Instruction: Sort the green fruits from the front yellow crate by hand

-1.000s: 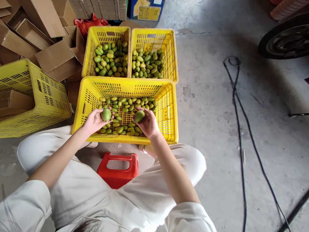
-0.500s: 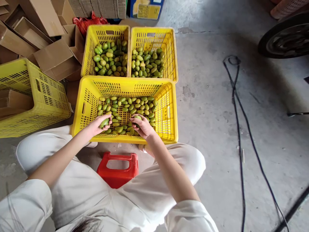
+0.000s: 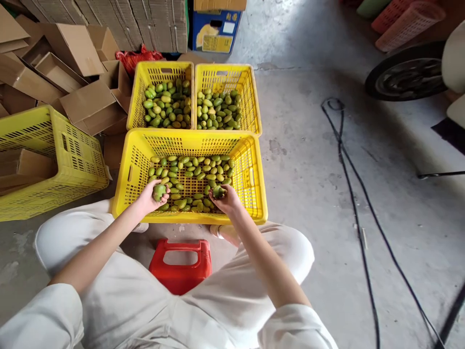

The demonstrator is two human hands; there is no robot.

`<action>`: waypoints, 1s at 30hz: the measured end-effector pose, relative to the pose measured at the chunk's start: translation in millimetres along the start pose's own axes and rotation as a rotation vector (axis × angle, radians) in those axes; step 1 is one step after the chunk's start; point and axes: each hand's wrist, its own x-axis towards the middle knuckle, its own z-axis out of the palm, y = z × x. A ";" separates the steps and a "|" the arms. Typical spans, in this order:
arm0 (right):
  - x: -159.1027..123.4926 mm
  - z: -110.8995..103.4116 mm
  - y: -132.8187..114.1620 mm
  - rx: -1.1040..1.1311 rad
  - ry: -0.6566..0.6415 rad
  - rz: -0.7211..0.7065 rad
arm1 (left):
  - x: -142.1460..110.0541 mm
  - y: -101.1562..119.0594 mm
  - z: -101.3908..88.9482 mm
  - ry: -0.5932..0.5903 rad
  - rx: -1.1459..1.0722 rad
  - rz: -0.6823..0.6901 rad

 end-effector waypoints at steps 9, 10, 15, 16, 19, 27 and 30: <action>19.9 80.8 -148.9 0.087 0.013 -0.407 | -9.1 6.5 -21.1 0.011 0.011 0.044; 19.2 81.0 -155.5 0.071 -0.031 -0.498 | -9.2 6.5 -22.6 0.015 0.009 0.047; 9.3 27.9 -80.3 -0.587 0.113 -0.524 | -3.8 3.2 -25.1 0.055 0.001 0.032; 6.3 13.0 -50.6 -0.926 0.201 -0.453 | -1.4 1.2 -25.4 0.066 -0.001 0.024; -2.7 -20.1 32.7 -1.177 0.342 -0.318 | 8.6 -6.5 -27.3 0.118 -0.019 -0.001; -6.5 -25.0 78.4 -1.507 0.505 -0.344 | 28.8 55.1 7.5 0.163 -0.107 0.081; -5.2 -25.1 73.8 -1.606 0.505 -0.309 | 26.5 126.4 47.5 0.044 -0.128 0.341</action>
